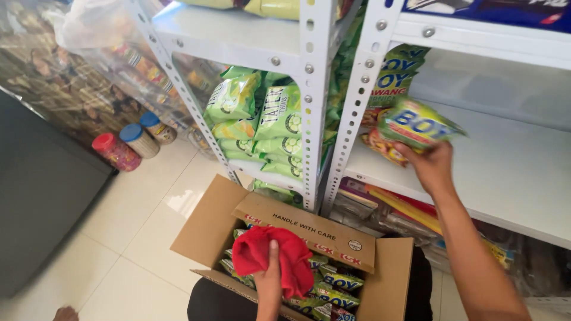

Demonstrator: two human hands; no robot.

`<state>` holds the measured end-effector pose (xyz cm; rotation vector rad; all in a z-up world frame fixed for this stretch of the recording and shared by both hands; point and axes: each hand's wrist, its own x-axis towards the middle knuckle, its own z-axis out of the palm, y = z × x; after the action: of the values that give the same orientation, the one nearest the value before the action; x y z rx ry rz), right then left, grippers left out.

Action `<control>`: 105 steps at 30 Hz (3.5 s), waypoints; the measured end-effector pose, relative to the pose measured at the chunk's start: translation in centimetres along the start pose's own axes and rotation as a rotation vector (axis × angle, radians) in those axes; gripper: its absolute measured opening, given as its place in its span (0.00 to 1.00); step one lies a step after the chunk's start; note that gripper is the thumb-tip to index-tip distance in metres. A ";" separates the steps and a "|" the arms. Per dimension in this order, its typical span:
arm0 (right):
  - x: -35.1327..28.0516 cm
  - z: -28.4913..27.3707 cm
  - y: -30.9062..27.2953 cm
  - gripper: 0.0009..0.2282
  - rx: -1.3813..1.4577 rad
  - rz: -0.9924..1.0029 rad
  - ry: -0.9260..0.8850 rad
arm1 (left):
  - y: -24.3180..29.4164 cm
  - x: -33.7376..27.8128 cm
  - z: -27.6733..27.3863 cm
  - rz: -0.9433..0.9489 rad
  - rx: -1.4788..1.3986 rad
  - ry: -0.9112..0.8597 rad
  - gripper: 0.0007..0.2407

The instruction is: Wiping down snack bags with a red cloth and arranging them neatly on metal shelving units.

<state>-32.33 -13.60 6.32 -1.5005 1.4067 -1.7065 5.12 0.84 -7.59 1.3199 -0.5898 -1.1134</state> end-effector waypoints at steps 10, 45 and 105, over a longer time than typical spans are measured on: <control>3.2 3.6 4.1 0.29 -0.125 -0.017 -0.141 | -0.7 -0.2 -0.2 0.000 0.120 -0.063 0.19; -21.0 4.9 7.2 0.43 -0.909 0.100 -1.247 | 1.8 -2.7 -8.1 -0.163 -0.446 0.317 0.24; -15.1 6.2 -5.3 0.19 0.668 0.343 0.053 | 6.9 -7.4 5.1 0.622 0.182 -0.675 0.37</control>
<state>-20.76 -1.20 3.59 -0.8045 0.9031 -1.7524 -0.20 4.24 1.79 0.7801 -1.5126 -0.9704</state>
